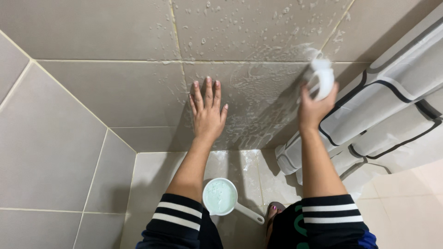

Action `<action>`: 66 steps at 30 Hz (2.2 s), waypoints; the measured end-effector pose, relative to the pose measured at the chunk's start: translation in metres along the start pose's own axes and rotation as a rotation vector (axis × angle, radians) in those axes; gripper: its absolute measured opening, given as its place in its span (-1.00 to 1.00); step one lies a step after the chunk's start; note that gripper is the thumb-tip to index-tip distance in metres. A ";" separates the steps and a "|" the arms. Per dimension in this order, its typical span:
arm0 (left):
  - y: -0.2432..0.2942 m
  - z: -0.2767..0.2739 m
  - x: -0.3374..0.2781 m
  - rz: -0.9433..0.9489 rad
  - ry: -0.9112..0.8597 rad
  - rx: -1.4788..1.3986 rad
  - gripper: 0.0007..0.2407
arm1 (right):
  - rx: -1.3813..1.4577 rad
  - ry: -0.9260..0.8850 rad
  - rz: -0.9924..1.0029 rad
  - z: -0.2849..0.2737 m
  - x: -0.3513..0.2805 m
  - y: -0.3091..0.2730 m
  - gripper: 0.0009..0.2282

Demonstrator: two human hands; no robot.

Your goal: The person scrubs a tiled wall in a shower using a white scrubbing brush. They apply a cleaning solution from a small white pitcher to the wall and scrub the surface vigorously with the brush in their right hand while stabilizing with their left hand.

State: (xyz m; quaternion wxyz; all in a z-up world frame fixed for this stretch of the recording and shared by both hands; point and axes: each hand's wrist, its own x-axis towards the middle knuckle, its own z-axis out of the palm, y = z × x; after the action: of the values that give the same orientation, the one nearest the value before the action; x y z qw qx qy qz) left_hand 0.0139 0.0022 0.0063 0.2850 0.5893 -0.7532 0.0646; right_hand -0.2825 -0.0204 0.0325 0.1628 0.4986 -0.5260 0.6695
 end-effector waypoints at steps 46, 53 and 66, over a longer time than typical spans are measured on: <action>0.059 0.008 0.002 0.158 -0.063 -0.356 0.00 | 0.115 -0.487 0.102 0.036 -0.051 -0.135 -0.64; 0.046 0.032 0.024 -0.028 0.366 -0.509 -0.34 | 0.158 -0.699 -0.018 0.041 -0.052 -0.118 -0.42; 0.032 -0.020 0.027 0.090 0.623 0.022 -0.30 | -0.322 -0.500 -0.303 0.033 -0.035 -0.060 -0.17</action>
State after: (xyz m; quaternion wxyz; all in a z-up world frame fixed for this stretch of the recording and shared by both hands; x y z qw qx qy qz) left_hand -0.0122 -0.0027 0.0442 0.4923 0.5103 -0.6543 0.2628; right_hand -0.2055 -0.0150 0.0341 0.2032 0.6880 -0.5685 0.4027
